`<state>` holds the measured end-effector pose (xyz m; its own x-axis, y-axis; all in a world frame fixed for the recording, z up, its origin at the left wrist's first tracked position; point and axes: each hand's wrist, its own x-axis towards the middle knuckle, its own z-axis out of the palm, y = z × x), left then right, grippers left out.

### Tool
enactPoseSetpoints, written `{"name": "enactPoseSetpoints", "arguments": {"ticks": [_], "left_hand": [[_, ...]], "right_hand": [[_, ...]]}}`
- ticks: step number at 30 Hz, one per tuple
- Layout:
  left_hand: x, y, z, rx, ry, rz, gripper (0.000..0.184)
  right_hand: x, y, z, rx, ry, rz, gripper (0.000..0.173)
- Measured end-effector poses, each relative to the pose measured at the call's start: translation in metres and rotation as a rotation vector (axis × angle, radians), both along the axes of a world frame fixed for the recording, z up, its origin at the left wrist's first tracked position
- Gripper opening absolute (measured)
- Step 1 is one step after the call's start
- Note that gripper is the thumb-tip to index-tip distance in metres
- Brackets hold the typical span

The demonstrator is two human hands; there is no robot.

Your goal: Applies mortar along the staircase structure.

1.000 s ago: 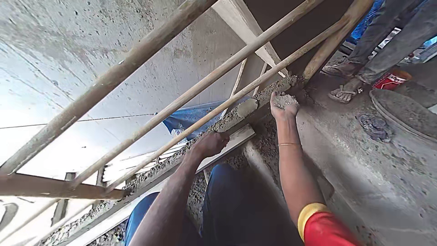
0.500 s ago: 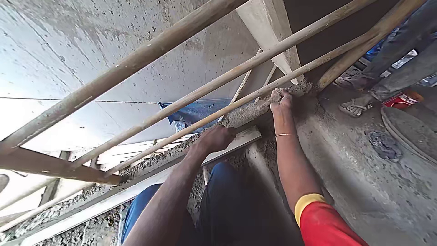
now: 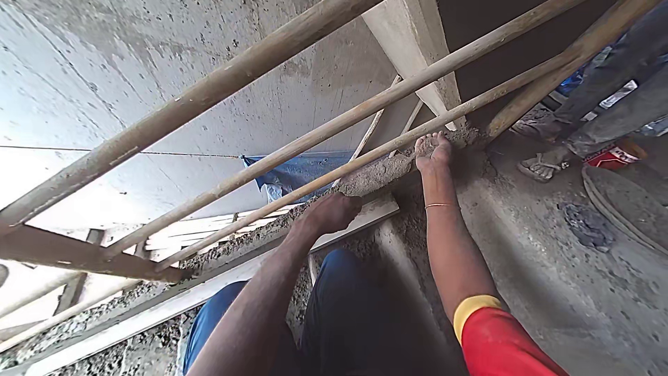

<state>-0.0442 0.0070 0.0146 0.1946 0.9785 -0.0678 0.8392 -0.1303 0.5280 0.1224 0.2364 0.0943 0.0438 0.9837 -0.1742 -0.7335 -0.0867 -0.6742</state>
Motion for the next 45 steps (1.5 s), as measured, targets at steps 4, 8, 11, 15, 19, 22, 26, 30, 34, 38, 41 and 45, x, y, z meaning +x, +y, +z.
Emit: {"name": "enactPoseSetpoints", "arguments": {"ticks": [4, 8, 11, 15, 19, 22, 26, 30, 34, 38, 41, 45], "left_hand": [[0.000, 0.002, -0.004, 0.019, -0.001, -0.019, 0.032], [-0.001, 0.003, -0.004, 0.026, 0.008, -0.016, 0.030], [-0.002, 0.004, -0.008, 0.028, 0.014, -0.012, 0.030], [0.000, 0.006, -0.012, 0.024, 0.007, -0.008, 0.028], [-0.001, 0.003, -0.012, 0.022, 0.009, -0.007, 0.026], [0.000, 0.001, -0.012, -0.012, 0.024, -0.010, 0.026], [0.005, 0.005, -0.012, -0.034, 0.017, -0.017, 0.026], [0.011, 0.011, -0.014, -0.054, 0.039, -0.019, 0.029], [0.012, 0.009, -0.011, -0.051, 0.020, -0.021, 0.028], [0.003, -0.001, -0.006, -0.038, 0.024, 0.007, 0.029], [-0.006, -0.006, -0.004, -0.001, 0.049, 0.014, 0.028], [-0.010, -0.006, -0.007, 0.012, 0.056, 0.023, 0.027]], "right_hand": [[-0.004, 0.010, -0.009, 0.012, -0.021, -0.012, 0.023], [0.006, -0.001, -0.006, 0.061, 0.035, 0.022, 0.023], [0.026, 0.003, 0.004, -0.013, 0.323, -0.040, 0.025], [0.097, 0.012, 0.029, 0.101, 0.388, -0.209, 0.056], [0.206, 0.051, 0.047, 0.279, -0.134, -0.444, 0.054], [0.273, 0.060, 0.049, 0.033, -1.178, -0.534, 0.048], [0.260, 0.030, 0.042, 0.137, -1.918, -0.350, 0.048], [0.149, -0.025, -0.022, 0.846, -2.019, 0.024, 0.055], [0.068, -0.045, -0.068, 1.276, -2.247, 0.213, 0.079], [0.039, -0.035, -0.086, 1.171, -2.425, 0.203, 0.094], [0.022, -0.042, -0.099, 1.184, -2.432, 0.232, 0.092], [0.009, -0.055, -0.114, 1.295, -2.462, 0.428, 0.092]]}}
